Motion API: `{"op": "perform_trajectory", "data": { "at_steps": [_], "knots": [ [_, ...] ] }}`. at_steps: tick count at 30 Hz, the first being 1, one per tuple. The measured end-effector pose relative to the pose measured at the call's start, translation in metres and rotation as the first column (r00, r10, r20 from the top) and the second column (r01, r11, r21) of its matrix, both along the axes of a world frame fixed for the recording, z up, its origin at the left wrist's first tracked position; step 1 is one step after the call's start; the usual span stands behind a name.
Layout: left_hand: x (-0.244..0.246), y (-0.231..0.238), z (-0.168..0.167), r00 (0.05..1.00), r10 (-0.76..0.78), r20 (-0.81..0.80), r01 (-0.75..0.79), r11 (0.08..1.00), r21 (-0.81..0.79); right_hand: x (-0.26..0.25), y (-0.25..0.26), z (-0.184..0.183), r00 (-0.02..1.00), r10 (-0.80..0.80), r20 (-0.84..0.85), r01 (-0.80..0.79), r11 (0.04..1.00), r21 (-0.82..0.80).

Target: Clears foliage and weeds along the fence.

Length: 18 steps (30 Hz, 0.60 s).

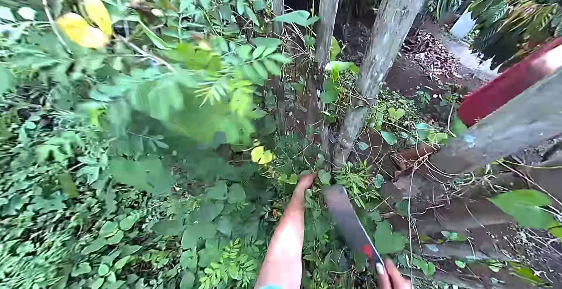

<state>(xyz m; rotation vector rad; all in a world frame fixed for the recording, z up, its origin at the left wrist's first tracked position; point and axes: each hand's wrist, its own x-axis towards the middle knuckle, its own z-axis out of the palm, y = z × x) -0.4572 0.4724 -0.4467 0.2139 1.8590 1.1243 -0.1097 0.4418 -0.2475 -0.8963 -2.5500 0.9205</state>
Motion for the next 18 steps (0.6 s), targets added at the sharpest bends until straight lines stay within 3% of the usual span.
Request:
{"op": "perform_trajectory", "data": {
  "at_steps": [2,6,8,9,11,13,15,17,18],
  "knots": [
    [-0.004,-0.014,-0.012,0.997,-0.050,-0.055,0.048,0.998,-0.041,-0.019,0.025,-0.023,0.995,0.047,-0.091,-0.042,0.998,0.051],
    [-0.006,-0.033,-0.029,0.972,-0.150,-0.179,0.121,0.979,-0.164,-0.116,0.055,-0.046,0.980,0.095,-0.174,-0.056,0.974,0.218],
    [-0.003,-0.042,-0.023,0.963,-0.169,-0.211,0.129,0.973,-0.190,-0.141,0.060,-0.098,0.999,0.031,-0.014,-0.027,0.973,0.229],
    [-0.001,-0.046,-0.021,0.958,-0.175,-0.227,0.128,0.970,-0.206,-0.142,0.061,-0.126,0.988,0.001,0.153,-0.028,0.985,0.171],
    [0.000,-0.056,-0.021,0.941,-0.207,-0.269,0.135,0.955,-0.264,-0.134,0.058,-0.161,0.924,-0.015,0.382,-0.018,0.996,0.084],
    [-0.003,-0.057,-0.018,0.914,-0.251,-0.320,0.143,0.935,-0.325,-0.130,0.058,-0.143,0.938,0.001,0.348,-0.022,0.998,0.054],
    [0.001,-0.057,-0.027,0.895,-0.285,-0.344,0.159,0.923,-0.351,-0.129,0.052,-0.085,0.964,0.047,0.261,-0.057,0.998,0.028],
    [0.000,-0.058,-0.039,0.890,-0.286,-0.355,0.164,0.927,-0.337,-0.141,0.049,-0.050,0.986,0.150,-0.076,-0.129,0.964,0.231],
    [0.001,-0.060,-0.040,0.893,-0.285,-0.349,0.167,0.928,-0.332,-0.150,0.051,-0.044,0.949,0.221,-0.224,-0.140,0.934,0.330]
  ]
}}
